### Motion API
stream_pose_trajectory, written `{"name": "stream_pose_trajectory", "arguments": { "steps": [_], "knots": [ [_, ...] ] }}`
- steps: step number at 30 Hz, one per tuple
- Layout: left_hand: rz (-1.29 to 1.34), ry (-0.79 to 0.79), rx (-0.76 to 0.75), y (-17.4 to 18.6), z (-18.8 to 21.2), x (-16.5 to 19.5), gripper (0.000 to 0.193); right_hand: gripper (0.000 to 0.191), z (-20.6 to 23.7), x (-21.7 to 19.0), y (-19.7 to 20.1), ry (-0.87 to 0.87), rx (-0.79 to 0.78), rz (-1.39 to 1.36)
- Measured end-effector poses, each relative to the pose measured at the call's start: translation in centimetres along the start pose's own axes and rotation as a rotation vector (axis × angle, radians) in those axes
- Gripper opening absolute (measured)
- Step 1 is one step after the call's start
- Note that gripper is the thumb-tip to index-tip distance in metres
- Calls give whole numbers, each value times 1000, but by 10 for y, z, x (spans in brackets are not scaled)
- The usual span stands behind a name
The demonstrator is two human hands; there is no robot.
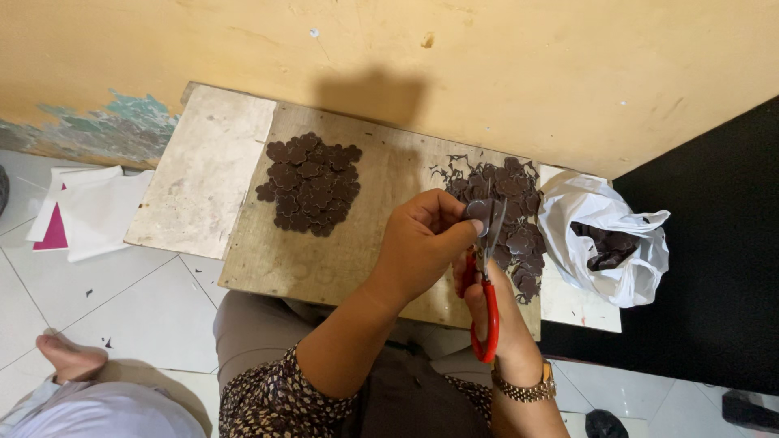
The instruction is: The person uses red-handled scissors to trim the edges of dark brown flower-shaped cutouts on a wooden board. They repeatedly pick up a cutout, trim its edges, and place it into a growing pile on the left side of the board.
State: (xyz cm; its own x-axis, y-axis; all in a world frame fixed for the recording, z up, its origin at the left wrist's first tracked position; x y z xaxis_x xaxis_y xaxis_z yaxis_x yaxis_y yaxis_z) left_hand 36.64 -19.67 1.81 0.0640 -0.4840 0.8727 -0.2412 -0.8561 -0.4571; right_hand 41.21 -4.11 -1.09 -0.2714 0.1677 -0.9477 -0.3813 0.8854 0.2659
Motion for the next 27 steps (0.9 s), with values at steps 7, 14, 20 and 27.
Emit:
{"name": "stream_pose_trajectory", "arguments": {
  "steps": [7, 14, 20, 27],
  "knots": [
    [33, -1, 4, 2, -1, -3, 10, 64, 1, 5, -1, 4, 38, 2],
    [45, 26, 11, -2, 1, -6, 9, 64, 3, 11, -3, 28, 62, -89],
    [31, -43, 6, -4, 0, -3, 7, 63, 2, 11, -4, -21, 79, -78],
    [0, 111, -54, -5, 5, 4, 9, 75, 3, 12, -3, 67, 36, -99]
  ]
}}
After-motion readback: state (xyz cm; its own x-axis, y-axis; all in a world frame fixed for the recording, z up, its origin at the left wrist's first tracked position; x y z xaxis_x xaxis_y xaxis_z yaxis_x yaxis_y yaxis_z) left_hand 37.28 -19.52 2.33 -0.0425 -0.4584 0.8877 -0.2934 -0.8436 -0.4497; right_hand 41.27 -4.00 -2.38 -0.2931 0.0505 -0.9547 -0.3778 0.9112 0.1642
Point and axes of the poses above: each hand's wrist, its own z-axis away from the middle knuckle, its own y-axis out of the back of the hand, x = y × z, the point moved 1 cm from there along -z, towards the middle knuckle, and after that the axes turned 5 degrees about -x, right-handed, at the moved point
